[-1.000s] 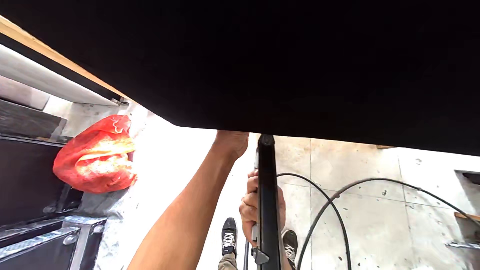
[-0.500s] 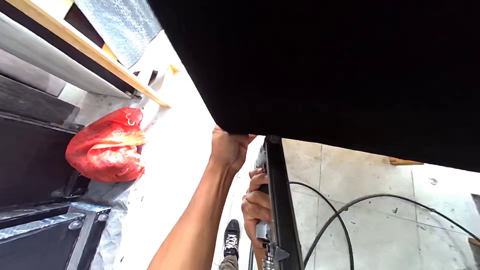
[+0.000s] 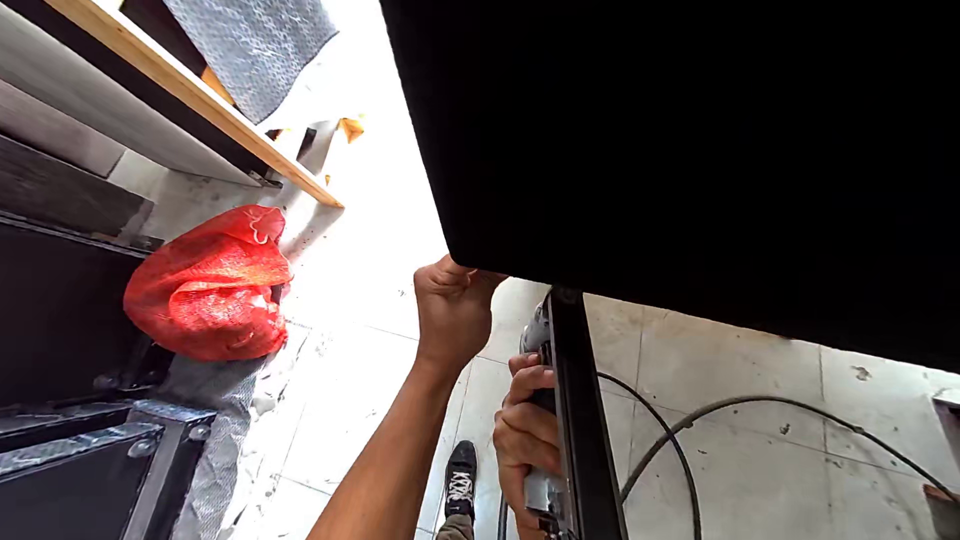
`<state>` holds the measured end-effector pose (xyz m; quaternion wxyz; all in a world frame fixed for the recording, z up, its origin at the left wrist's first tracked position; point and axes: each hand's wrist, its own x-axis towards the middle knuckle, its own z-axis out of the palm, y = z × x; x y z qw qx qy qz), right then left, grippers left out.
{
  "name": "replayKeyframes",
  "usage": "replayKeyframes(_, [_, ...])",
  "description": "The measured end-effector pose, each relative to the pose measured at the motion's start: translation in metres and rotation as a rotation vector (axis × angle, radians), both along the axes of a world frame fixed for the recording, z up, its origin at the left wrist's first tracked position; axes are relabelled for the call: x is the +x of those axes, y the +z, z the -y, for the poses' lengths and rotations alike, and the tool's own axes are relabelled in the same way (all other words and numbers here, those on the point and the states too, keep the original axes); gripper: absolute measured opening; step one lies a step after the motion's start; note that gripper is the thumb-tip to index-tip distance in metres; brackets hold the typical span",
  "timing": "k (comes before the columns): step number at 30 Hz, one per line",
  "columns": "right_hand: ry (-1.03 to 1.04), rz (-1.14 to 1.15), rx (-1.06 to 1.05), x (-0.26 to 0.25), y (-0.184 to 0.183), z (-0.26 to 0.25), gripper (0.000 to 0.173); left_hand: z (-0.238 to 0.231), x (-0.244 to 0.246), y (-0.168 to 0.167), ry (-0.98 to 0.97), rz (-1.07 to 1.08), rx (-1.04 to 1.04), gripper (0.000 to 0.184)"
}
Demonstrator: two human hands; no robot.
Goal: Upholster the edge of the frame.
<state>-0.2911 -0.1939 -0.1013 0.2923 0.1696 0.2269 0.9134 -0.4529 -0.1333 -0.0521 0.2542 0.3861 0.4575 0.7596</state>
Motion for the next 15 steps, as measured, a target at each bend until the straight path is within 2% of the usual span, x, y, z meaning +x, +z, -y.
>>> replayKeyframes(5, [0.017, 0.035, 0.02, -0.01, -0.006, 0.004, 0.036, -0.016, -0.005, -0.009, 0.099, -0.11, 0.004, 0.015])
replayKeyframes(8, [0.078, 0.08, 0.058, -0.022, -0.008, 0.005, 0.034, -0.019, -0.017, 0.0, -0.003, -0.129, 0.021, 0.018])
replayKeyframes(11, [0.057, 0.063, 0.058, -0.046, -0.008, 0.006, 0.031, -0.013, -0.042, 0.01, -0.11, -0.263, -0.045, 0.016])
replayKeyframes(13, [0.05, 0.039, 0.052, -0.06, -0.018, 0.006, 0.029, 0.006, -0.06, 0.018, 0.006, -0.43, -0.173, 0.015])
replayKeyframes(15, [0.037, 0.006, 0.078, -0.07, -0.028, -0.002, 0.031, 0.042, -0.075, 0.042, 0.249, -0.613, -0.314, 0.018])
